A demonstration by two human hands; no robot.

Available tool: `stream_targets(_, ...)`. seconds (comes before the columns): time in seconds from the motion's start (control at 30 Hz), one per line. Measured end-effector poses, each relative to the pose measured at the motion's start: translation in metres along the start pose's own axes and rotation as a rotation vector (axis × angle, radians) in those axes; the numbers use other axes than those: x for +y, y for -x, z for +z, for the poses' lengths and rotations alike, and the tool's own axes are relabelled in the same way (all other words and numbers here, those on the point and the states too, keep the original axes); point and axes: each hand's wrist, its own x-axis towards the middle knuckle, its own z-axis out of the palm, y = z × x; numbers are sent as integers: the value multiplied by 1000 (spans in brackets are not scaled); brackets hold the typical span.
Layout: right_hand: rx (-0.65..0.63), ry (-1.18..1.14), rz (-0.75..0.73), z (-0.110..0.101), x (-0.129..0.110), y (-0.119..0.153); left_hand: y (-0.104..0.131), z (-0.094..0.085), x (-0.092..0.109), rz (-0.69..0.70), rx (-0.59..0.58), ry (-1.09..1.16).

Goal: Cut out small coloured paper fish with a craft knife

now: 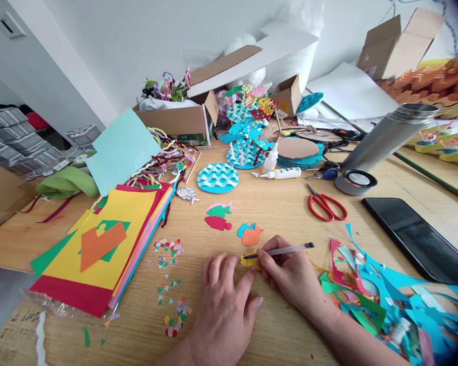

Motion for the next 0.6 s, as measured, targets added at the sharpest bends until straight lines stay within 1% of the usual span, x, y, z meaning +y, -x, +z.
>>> stream_targets(0.6,-2,-38,17,0,-2,1,0,1,0,-6,-2,8)
